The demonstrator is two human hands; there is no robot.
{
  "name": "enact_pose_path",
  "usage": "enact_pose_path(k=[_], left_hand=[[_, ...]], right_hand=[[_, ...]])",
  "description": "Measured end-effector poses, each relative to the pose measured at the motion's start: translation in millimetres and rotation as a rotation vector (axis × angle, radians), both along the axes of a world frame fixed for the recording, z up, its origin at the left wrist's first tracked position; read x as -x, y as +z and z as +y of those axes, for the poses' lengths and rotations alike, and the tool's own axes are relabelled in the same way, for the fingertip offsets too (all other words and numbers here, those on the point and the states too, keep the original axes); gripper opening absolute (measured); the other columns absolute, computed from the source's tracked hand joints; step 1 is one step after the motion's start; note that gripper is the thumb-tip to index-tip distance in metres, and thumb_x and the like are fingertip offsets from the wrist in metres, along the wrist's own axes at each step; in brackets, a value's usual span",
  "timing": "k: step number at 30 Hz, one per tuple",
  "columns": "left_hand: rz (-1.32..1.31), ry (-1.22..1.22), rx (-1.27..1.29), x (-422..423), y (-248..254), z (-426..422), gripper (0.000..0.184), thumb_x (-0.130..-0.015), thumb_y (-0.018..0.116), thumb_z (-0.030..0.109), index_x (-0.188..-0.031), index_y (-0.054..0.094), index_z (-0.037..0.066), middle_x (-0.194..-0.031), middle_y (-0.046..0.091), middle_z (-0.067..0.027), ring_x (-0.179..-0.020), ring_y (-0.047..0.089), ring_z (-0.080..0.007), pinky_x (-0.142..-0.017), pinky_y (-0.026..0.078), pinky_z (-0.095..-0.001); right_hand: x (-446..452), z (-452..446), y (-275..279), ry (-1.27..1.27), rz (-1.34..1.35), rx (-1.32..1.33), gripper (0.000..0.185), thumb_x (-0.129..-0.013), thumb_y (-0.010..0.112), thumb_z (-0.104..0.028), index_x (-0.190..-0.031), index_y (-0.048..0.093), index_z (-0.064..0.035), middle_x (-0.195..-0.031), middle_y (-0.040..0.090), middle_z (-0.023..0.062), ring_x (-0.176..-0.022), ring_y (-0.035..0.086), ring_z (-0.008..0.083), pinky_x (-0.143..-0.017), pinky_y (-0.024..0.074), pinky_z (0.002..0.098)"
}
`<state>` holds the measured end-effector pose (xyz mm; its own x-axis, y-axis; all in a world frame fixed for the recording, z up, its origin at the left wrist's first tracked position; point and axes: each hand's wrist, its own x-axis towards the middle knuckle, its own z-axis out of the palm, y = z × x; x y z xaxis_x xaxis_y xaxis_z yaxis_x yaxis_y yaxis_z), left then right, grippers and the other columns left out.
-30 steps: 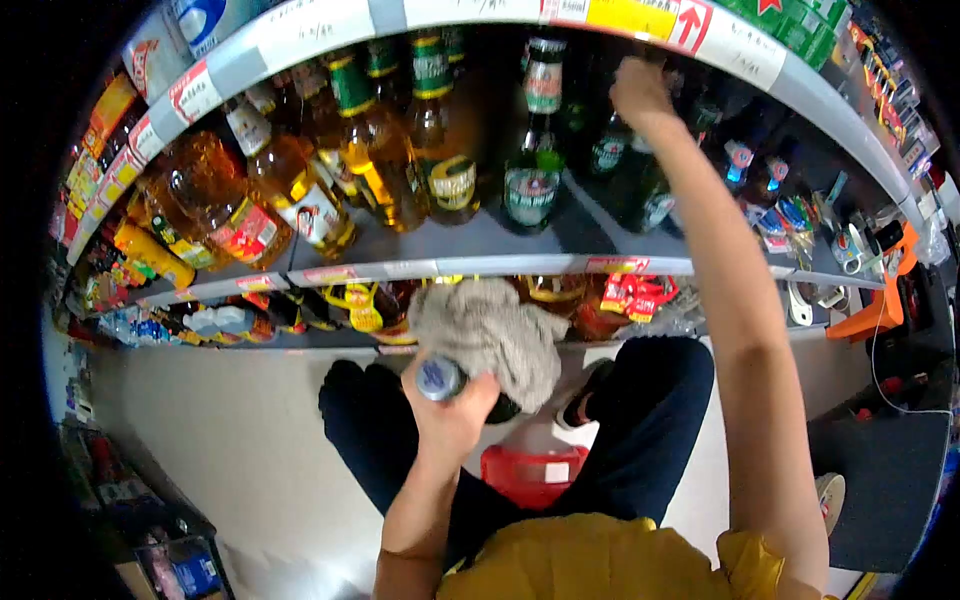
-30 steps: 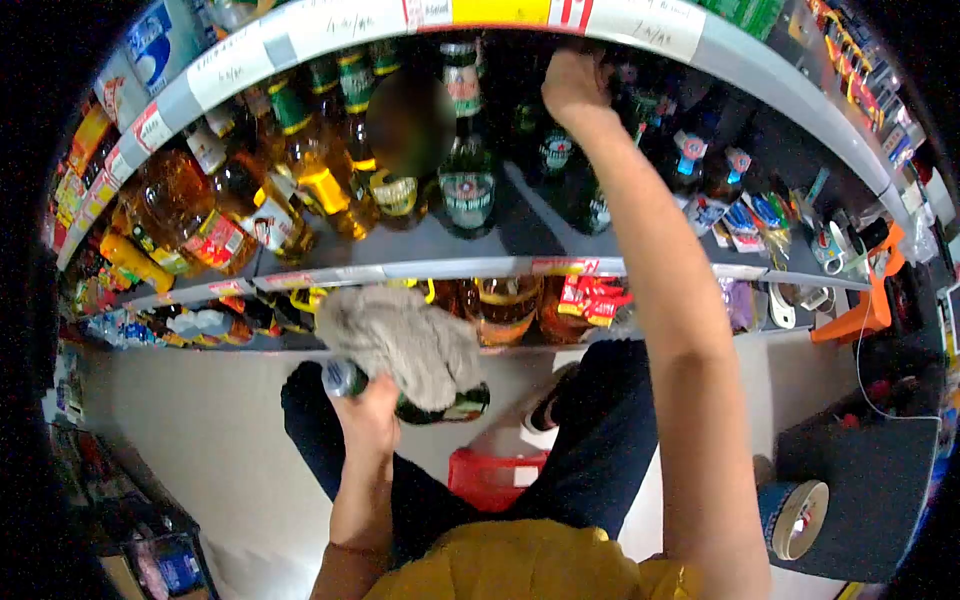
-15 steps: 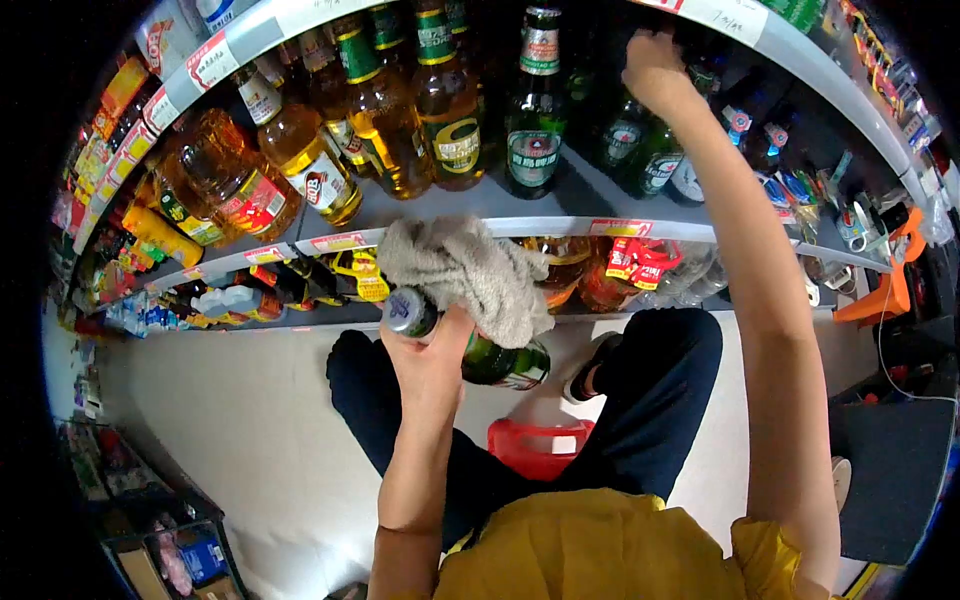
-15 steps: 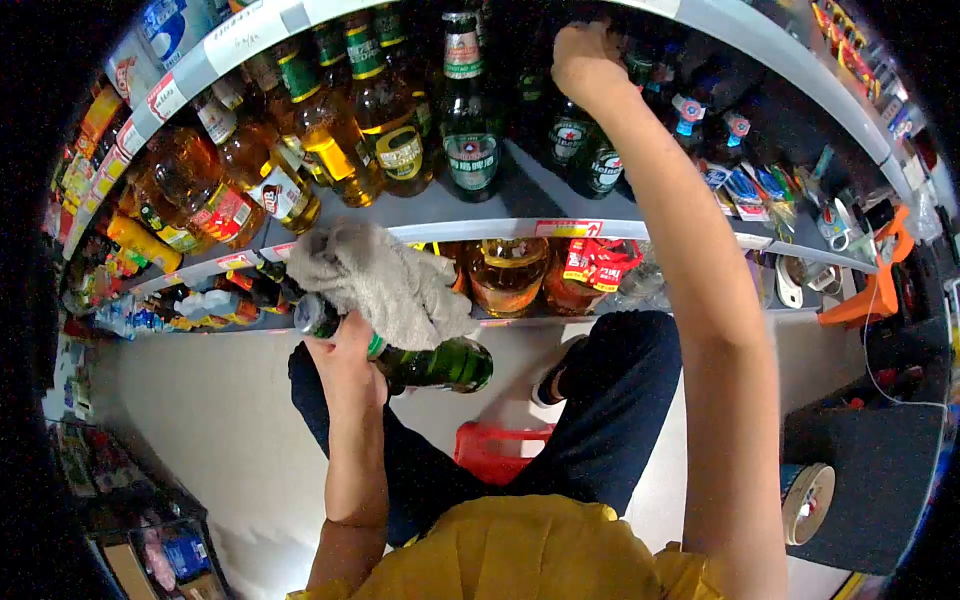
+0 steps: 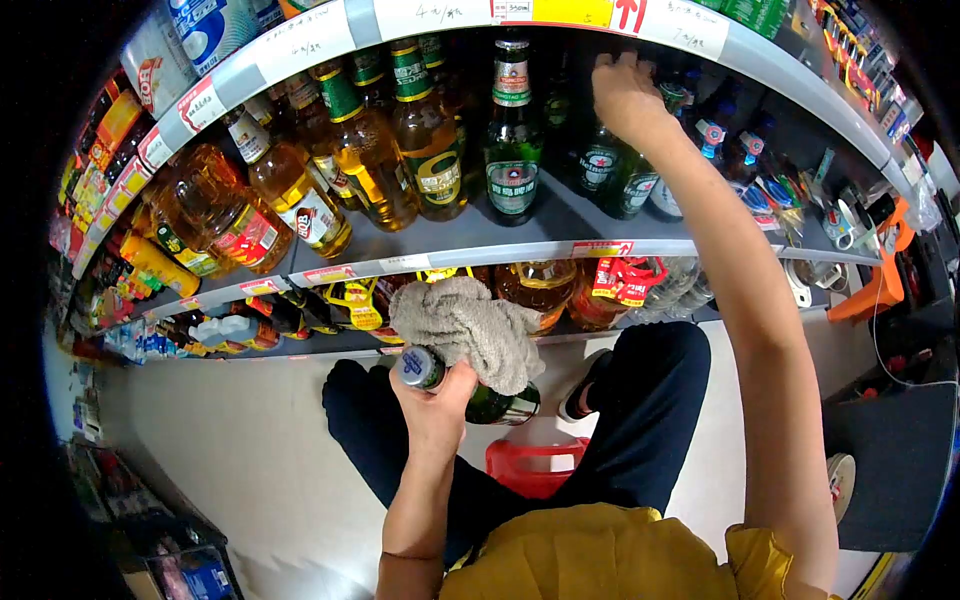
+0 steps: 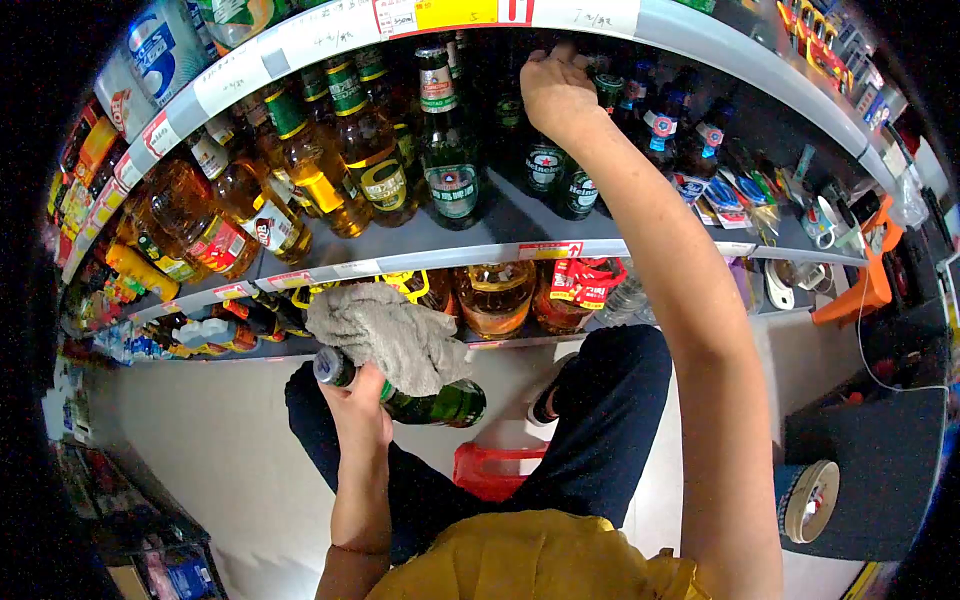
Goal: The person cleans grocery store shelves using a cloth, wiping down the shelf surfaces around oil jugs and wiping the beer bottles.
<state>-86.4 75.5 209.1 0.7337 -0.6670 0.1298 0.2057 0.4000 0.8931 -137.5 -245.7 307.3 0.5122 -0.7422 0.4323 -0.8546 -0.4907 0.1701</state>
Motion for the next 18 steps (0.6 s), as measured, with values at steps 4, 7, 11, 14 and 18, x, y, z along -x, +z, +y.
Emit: enact_pose_path(k=[4,7,11,14,18], left_hand=[[0.004,-0.011,-0.013,0,-4,0,0.026,-0.075,0.06,-0.003,-0.101,0.056,-0.004,-0.095,0.061,-0.0065,-0.085,0.058,-0.0128,-0.078,0.046,-0.0267],[0.016,-0.009,-0.015,0,-7,1,0.026,-0.075,0.06,-0.003,-0.101,0.056,-0.004,-0.096,0.061,-0.0067,-0.085,0.058,-0.013,-0.079,0.046,-0.0268],[0.022,-0.006,0.01,-1,-8,1,0.026,-0.075,0.06,-0.004,-0.101,0.056,-0.004,-0.096,0.061,-0.0068,-0.086,0.059,-0.0132,-0.079,0.046,-0.0269],[0.016,-0.006,-0.01,-2,-9,4,0.028,-0.075,0.06,-0.004,-0.102,0.056,-0.004,-0.097,0.061,-0.0069,-0.086,0.059,-0.0134,-0.08,0.046,-0.027],[0.002,0.003,-0.034,-3,-11,7,0.03,-0.075,0.06,-0.005,-0.105,0.055,-0.004,-0.098,0.061,-0.0073,-0.087,0.059,-0.0136,-0.08,0.046,-0.0273]], right_hand=[[0,0,-1,0.067,-0.022,-0.019,0.042,-0.079,0.053,-0.005,-0.118,0.044,0.0066,-0.125,0.037,0.0292,-0.109,0.046,0.0444,-0.088,0.0461,0.0444],[2,-6,-4,0.156,0.069,-0.008,0.041,-0.078,0.052,-0.005,-0.116,0.044,0.0089,-0.121,0.038,0.031,-0.107,0.047,0.0461,-0.085,0.0473,0.0458],[11,8,-3,0.22,0.01,0.018,0.038,-0.077,0.05,-0.004,-0.112,0.045,0.0108,-0.113,0.041,0.0309,-0.102,0.05,0.0464,-0.081,0.0494,0.0467],[17,11,-7,0.263,-0.054,0.028,0.036,-0.076,0.05,-0.004,-0.11,0.046,0.0098,-0.11,0.043,0.0299,-0.099,0.051,0.047,-0.078,0.0505,0.046],[21,17,-8,0.288,-0.101,0.059,0.035,-0.078,0.049,-0.004,-0.11,0.046,0.0081,-0.108,0.045,0.0298,-0.096,0.053,0.0453,-0.078,0.0505,0.0455]])
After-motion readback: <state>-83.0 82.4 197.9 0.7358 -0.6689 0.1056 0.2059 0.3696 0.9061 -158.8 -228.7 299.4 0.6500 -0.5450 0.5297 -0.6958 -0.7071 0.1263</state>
